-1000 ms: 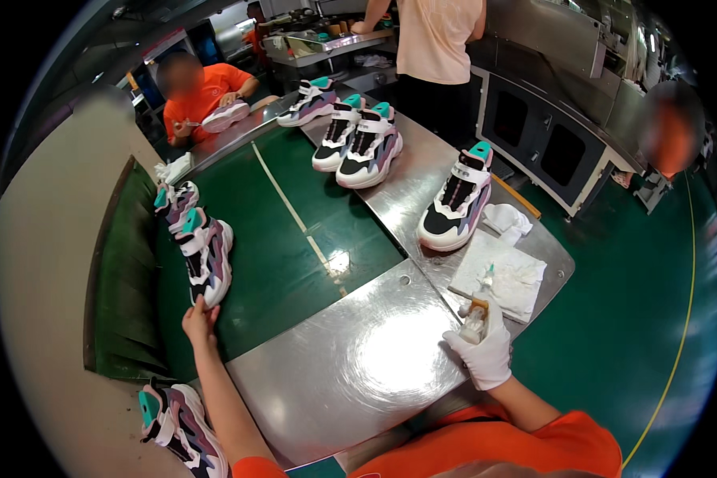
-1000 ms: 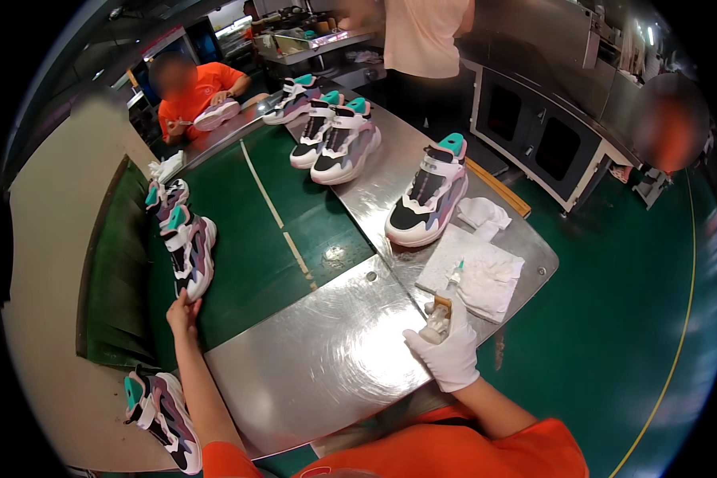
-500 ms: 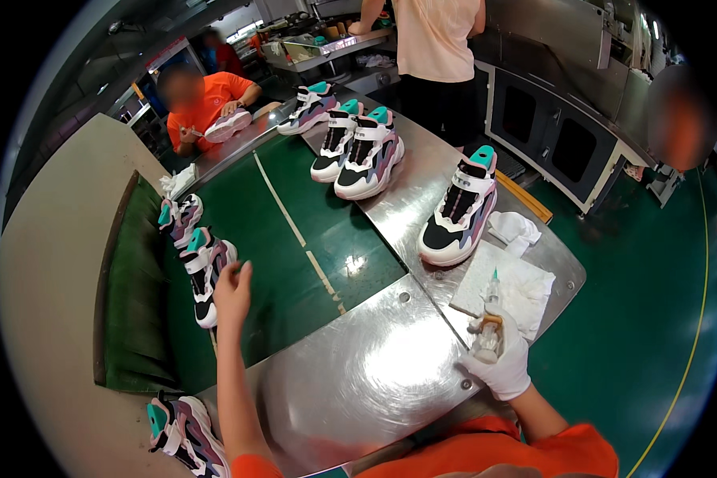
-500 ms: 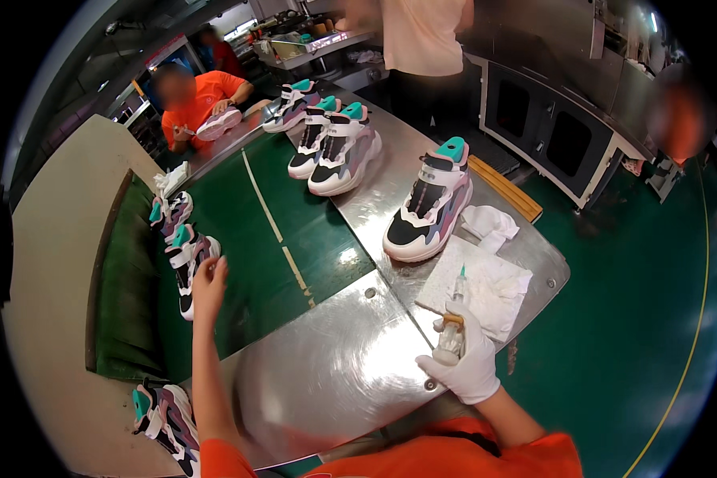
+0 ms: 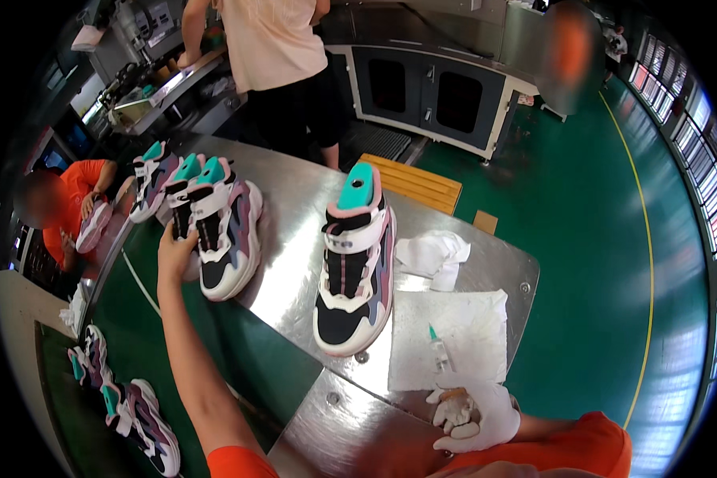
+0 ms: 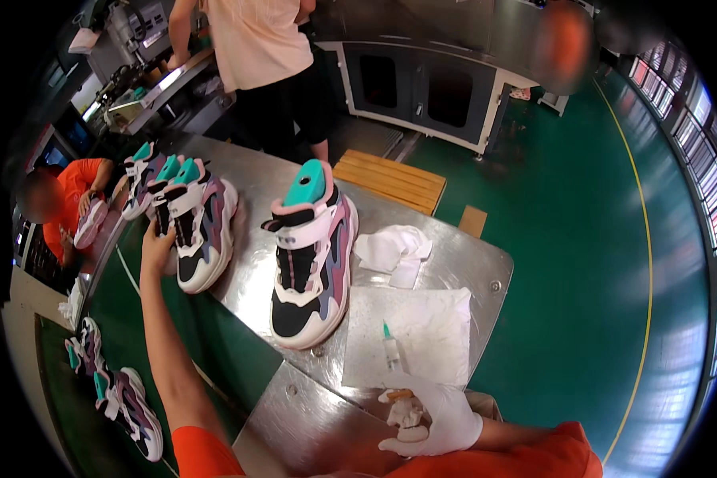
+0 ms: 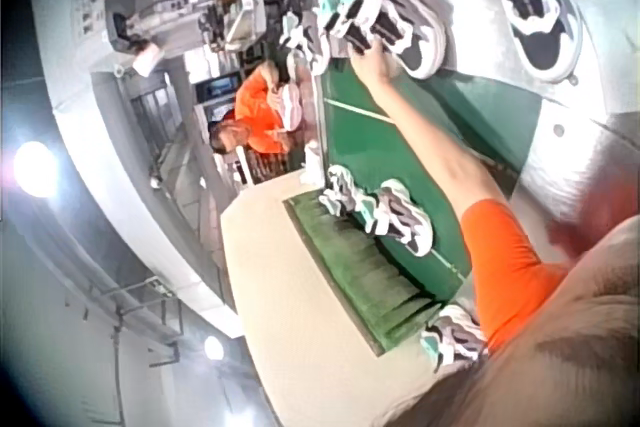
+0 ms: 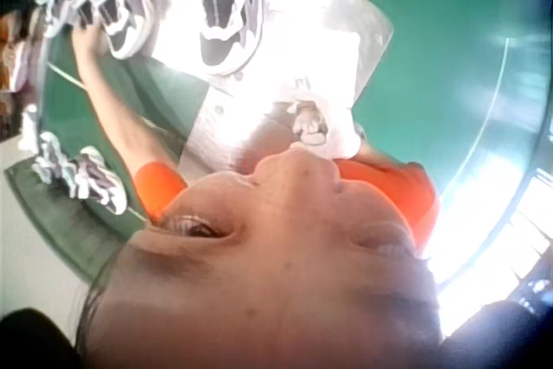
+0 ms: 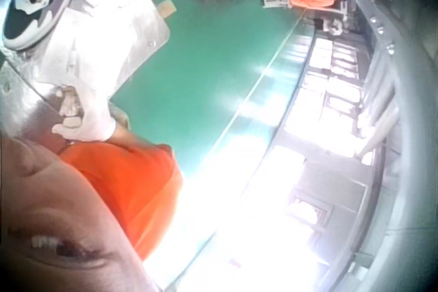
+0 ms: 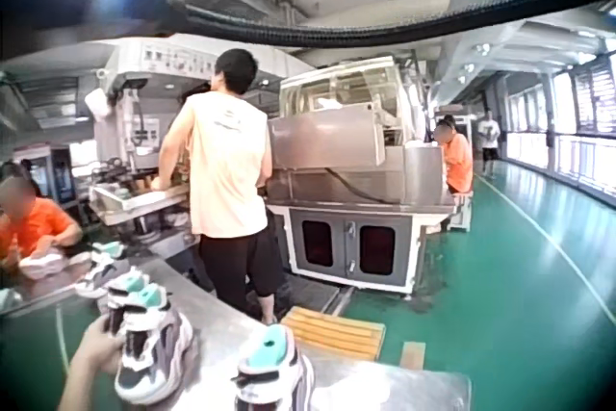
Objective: The person applies glue to the sole and upper edges of sneakers using a syringe. They handle multiple sneakers one at a time, rotating each shoe to access different areas, and place them back on the conveyor after treatment.
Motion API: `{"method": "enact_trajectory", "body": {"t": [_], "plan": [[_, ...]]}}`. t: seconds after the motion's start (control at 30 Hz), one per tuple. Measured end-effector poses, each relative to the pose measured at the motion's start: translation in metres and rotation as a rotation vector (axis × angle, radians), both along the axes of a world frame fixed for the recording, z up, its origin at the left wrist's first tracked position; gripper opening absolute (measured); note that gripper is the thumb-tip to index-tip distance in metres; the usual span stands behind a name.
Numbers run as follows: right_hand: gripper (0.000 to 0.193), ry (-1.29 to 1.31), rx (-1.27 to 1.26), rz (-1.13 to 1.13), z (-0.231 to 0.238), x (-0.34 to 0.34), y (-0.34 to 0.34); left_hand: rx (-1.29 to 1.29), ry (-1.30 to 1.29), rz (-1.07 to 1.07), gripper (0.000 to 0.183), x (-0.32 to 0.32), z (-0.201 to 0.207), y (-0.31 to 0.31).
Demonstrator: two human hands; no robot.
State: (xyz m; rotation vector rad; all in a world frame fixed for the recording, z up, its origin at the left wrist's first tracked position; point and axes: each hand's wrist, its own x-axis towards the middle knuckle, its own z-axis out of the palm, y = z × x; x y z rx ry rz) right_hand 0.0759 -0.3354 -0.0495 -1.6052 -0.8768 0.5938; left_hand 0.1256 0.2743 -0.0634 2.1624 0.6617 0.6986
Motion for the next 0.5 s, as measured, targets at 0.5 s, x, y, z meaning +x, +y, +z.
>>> {"method": "enact_trajectory", "body": {"t": [0.5], "plan": [[0.065, -0.109, 0.035, -0.173, -0.003, -0.001, 0.010, 0.271, 0.337, 0.291, 0.064, -0.193, 0.084, -0.294]]}}
